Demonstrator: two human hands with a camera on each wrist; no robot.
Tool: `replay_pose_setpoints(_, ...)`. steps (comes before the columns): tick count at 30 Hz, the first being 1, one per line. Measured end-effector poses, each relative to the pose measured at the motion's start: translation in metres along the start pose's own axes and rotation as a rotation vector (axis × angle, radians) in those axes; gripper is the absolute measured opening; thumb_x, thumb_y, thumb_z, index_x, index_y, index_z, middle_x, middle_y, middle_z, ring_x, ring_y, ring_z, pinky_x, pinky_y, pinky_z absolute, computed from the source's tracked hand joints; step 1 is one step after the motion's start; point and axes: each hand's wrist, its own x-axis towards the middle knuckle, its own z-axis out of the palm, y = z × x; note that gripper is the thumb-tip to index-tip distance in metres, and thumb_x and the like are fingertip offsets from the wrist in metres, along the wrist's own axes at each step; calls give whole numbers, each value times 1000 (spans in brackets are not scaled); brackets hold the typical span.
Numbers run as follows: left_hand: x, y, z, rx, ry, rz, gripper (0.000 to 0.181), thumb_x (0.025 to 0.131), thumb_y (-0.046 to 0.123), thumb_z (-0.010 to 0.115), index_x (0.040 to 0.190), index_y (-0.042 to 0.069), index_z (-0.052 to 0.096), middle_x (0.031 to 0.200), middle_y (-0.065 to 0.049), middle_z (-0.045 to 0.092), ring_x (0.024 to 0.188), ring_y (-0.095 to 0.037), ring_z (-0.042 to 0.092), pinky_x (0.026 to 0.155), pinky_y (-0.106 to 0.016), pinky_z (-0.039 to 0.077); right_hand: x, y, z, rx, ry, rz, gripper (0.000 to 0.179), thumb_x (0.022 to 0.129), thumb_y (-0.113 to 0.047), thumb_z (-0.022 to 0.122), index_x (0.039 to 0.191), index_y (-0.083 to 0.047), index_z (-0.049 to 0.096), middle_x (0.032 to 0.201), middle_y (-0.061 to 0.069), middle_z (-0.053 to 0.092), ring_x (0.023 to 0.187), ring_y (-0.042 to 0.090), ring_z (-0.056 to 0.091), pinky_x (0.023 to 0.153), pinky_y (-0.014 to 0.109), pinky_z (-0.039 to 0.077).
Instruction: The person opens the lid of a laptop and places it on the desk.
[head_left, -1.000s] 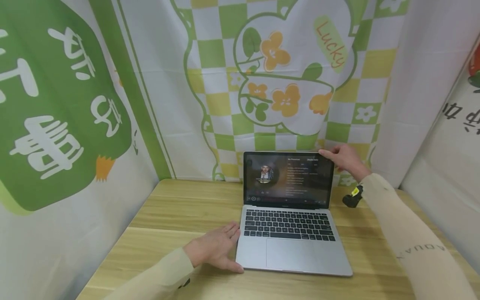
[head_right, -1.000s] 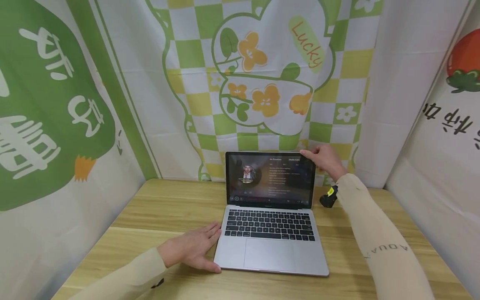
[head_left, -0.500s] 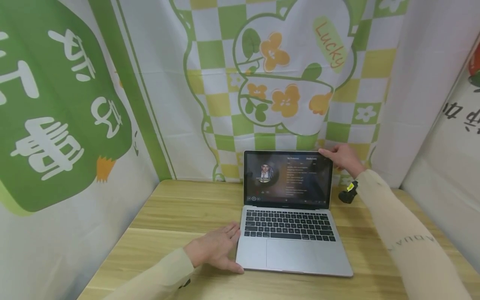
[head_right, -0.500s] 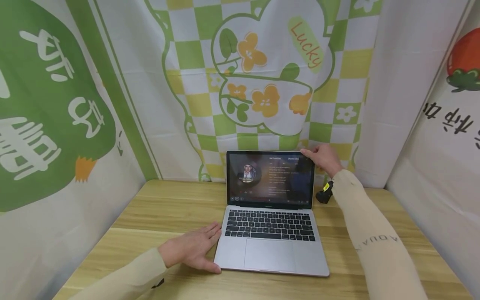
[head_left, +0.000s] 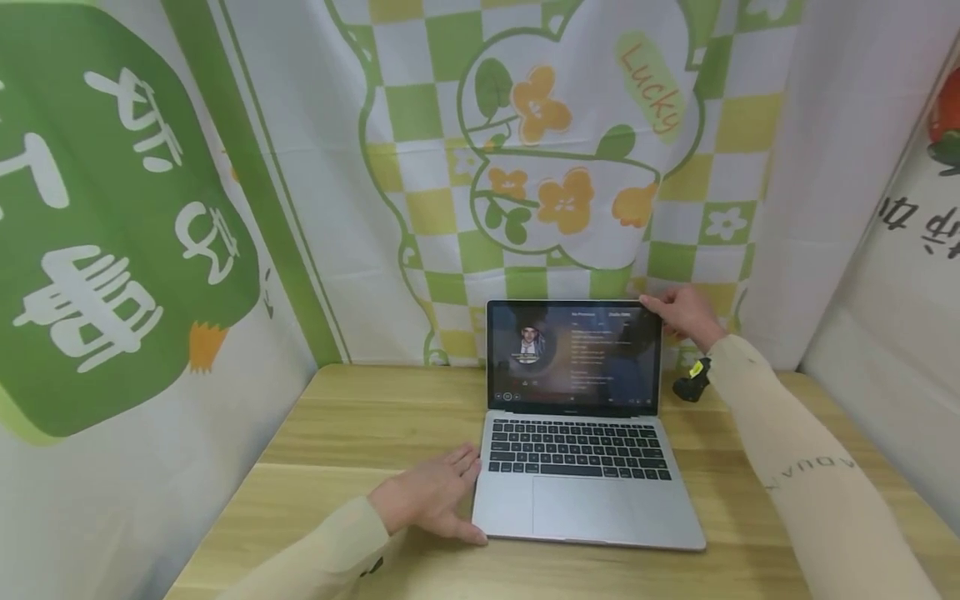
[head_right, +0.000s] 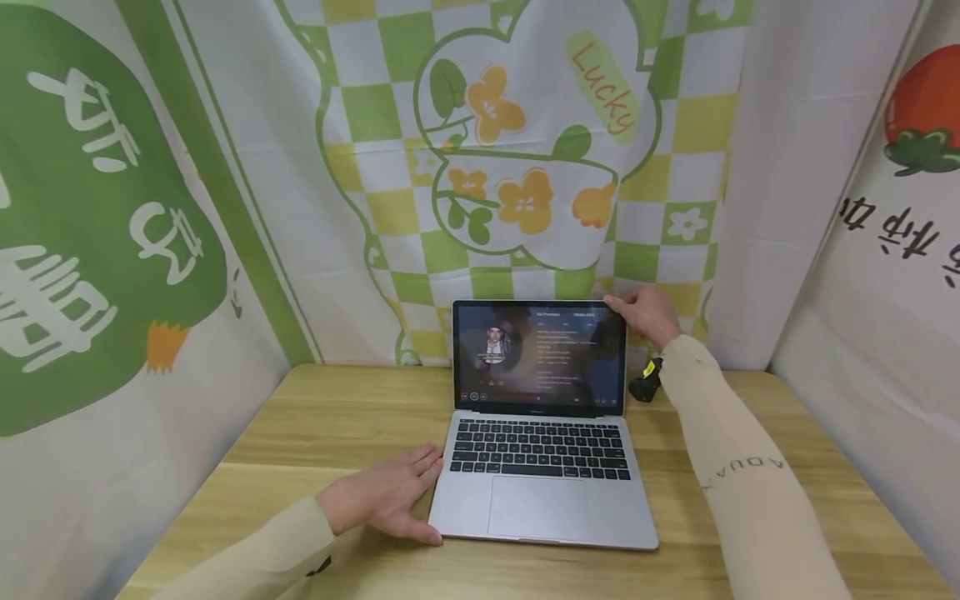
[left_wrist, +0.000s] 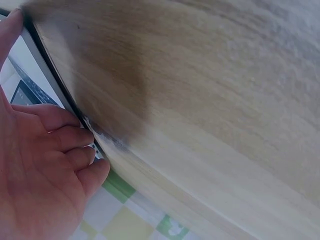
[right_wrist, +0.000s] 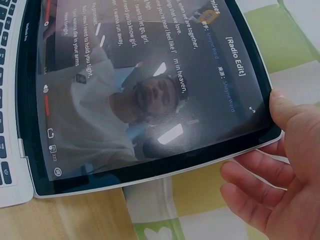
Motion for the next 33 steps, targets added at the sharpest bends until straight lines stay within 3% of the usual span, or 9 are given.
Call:
replay_pose_setpoints(10, -2, -1, 0, -12, 11, 12, 113, 79, 85, 46, 150, -2, 33, 160, -22, 25, 150, -33, 24, 123, -38, 25, -2, 6, 4, 30, 27, -30, 54, 98, -49, 51, 94, 3, 62, 81, 23, 68, 64, 29, 68, 52, 33, 55)
replay_pose_setpoints(14, -4, -2, 1, -24, 11, 5, 114, 78, 85, 46, 150, -2, 34, 159, -22, 26, 150, -33, 24, 123, -37, 25, -6, 10, 3, 12, -6, -72, 59, 100, -52, 46, 102, 5, 61, 85, 26, 67, 67, 30, 69, 55, 33, 57)
replay_pose_setpoints(19, -6, -4, 1, -49, 1, -12, 115, 78, 85, 47, 151, -3, 32, 160, -21, 24, 151, -32, 22, 123, -38, 25, -14, 9, 0, 9, -34, -117, 66, 100, -54, 42, 121, 5, 61, 96, 30, 68, 61, 21, 67, 56, 33, 56)
replay_pose_setpoints(25, -8, -9, 4, -128, 2, -17, 112, 80, 84, 45, 152, -1, 30, 161, -20, 23, 151, -32, 22, 122, -41, 26, -23, 10, -3, -8, -83, -143, 73, 101, -55, 36, 139, 6, 48, 110, 30, 66, 82, 35, 71, 69, 40, 59)
replay_pose_setpoints(29, -8, -17, 5, -174, 24, -23, 100, 88, 78, 39, 153, 3, 29, 162, -16, 24, 151, -32, 23, 122, -42, 26, -29, 15, -5, -14, -101, -154, 72, 104, -53, 29, 143, 6, 42, 119, 32, 63, 96, 40, 69, 76, 44, 59)
replay_pose_setpoints(33, -7, -27, 4, -205, 53, -43, 89, 93, 72, 36, 154, 6, 30, 162, -15, 25, 150, -35, 23, 122, -46, 26, -36, 23, -7, -32, -85, -199, 62, 105, -48, 30, 129, 5, 53, 110, 30, 66, 83, 33, 71, 65, 38, 58)
